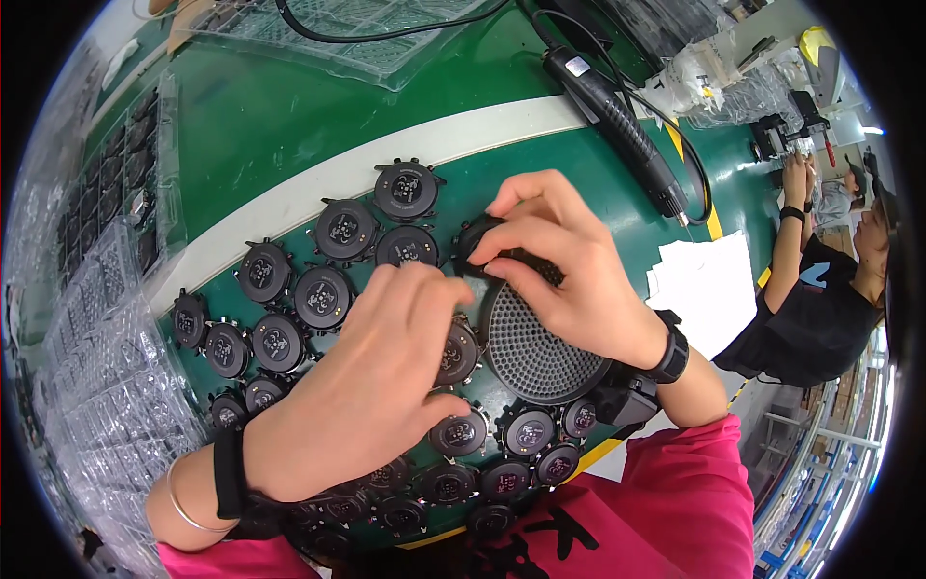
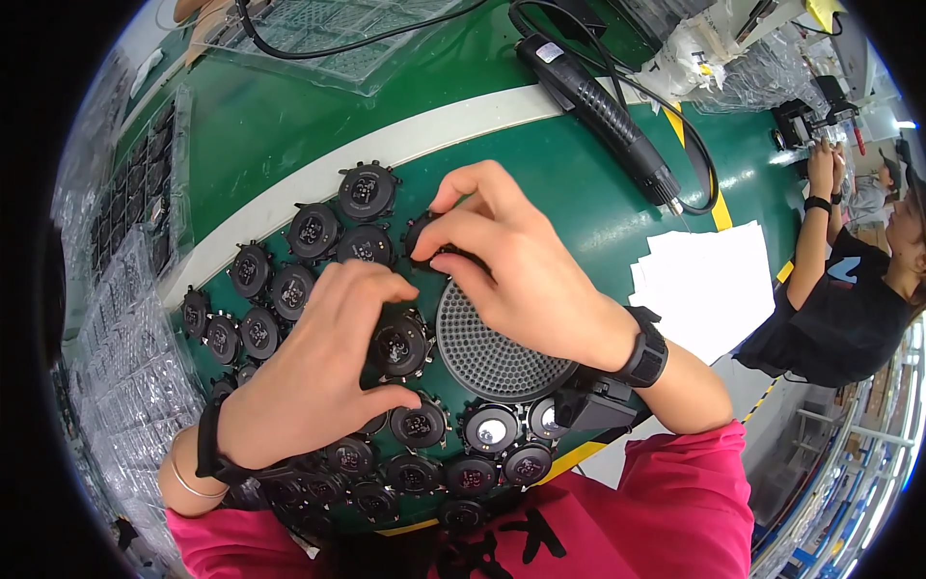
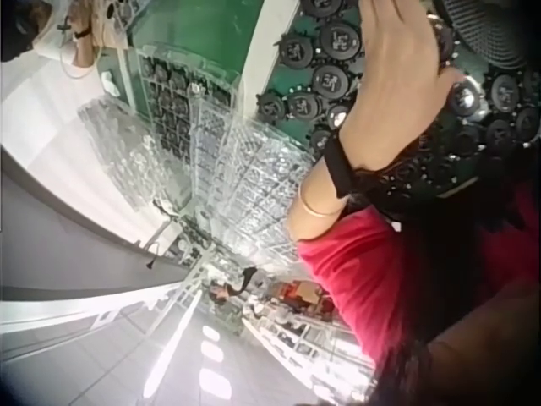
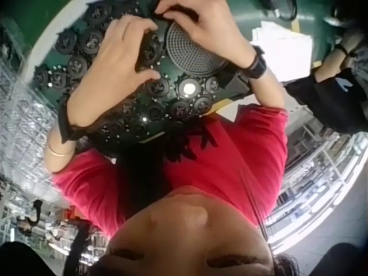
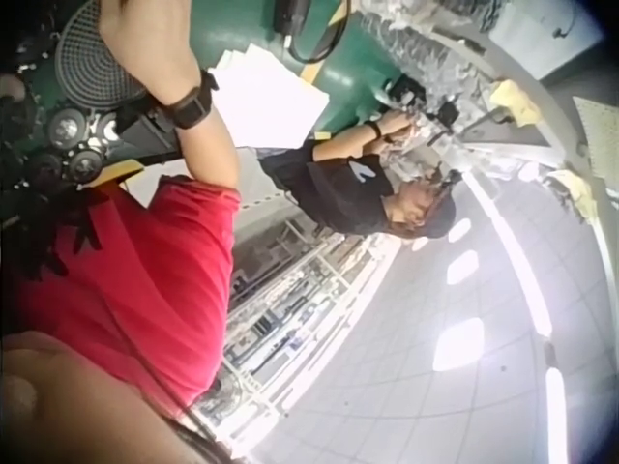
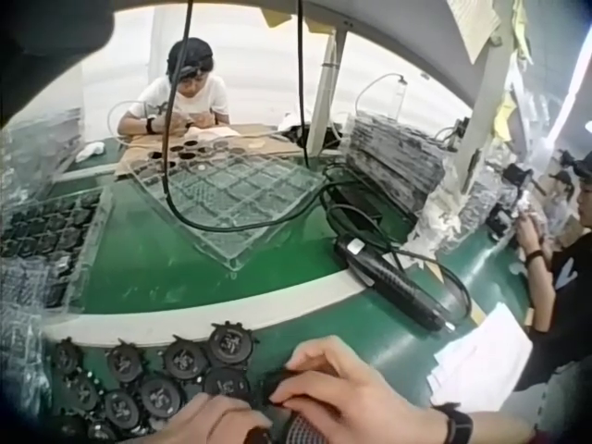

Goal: The person picks up a watch case, removes a small component from it by hand, and places the component onto a circular tray. They repeat this process with several watches before moving a plastic tray of cases aside.

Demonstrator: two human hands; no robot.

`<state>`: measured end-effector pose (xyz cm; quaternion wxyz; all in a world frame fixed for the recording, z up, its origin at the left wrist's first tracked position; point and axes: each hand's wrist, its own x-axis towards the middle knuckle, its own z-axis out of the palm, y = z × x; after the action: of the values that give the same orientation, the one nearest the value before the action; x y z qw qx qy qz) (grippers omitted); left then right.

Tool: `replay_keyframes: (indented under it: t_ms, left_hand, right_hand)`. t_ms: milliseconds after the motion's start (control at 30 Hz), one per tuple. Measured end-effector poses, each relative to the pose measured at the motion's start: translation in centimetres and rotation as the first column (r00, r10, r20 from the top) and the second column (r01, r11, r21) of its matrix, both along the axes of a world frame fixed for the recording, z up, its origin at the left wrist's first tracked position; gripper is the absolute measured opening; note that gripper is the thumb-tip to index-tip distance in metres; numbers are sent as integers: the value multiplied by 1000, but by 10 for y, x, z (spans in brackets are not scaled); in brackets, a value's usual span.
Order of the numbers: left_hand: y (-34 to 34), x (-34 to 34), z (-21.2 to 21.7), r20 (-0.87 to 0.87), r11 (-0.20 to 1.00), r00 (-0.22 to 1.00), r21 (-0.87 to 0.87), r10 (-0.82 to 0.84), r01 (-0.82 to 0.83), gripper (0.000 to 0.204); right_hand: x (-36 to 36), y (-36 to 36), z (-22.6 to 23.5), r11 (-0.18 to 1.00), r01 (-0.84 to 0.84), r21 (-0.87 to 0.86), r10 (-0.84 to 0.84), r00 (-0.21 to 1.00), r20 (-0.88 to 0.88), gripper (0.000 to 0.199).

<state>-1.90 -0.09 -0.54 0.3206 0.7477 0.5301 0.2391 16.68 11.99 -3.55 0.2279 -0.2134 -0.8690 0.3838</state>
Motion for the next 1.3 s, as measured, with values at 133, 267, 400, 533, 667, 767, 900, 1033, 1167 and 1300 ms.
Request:
replay_keyframes:
  t_ms: [133,267,400,533,667,767,900,1033,1167,1300]
  left_hand:
    - [0,0,-8,340,965,904,-39,258,-260,66]
    - [5,9,-4,779,904,467,-405,418,-134,67]
    - [7,2,-6,791,895,506,-439,344,79,71]
    - [8,1,-8,765,916,567,-398,305,44,72]
    - [6,2,-9,757,909,577,-413,307,58,71]
    - [6,1,-11,759,894,563,-442,327,77,71]
    - [5,-1,-14,761,879,560,-463,327,116,72]
    - [4,0,-13,749,894,601,-431,277,125,72]
    - [5,-2,-6,633,916,752,-388,184,103,71]
    - [2,0,-10,575,944,807,-321,134,72,71]
  right_hand:
    - [3,0,-2,974,35,-222,-81,976,-203,22]
    - [1,-20,8,869,-118,-480,-115,896,-428,22]
    - [9,-6,19,984,-136,117,159,961,-228,27]
    - [11,-3,21,952,-34,303,102,972,-211,30]
    - [8,-2,10,953,-101,286,172,957,-234,31]
    - [7,-4,9,954,-111,278,172,964,-203,31]
    - [8,-4,9,946,-132,295,188,967,-170,32]
    - [11,-8,11,964,-163,212,196,969,-147,31]
    - [14,-5,15,968,-235,92,246,960,-134,30]
    - [16,-6,16,964,-267,8,267,957,-117,28]
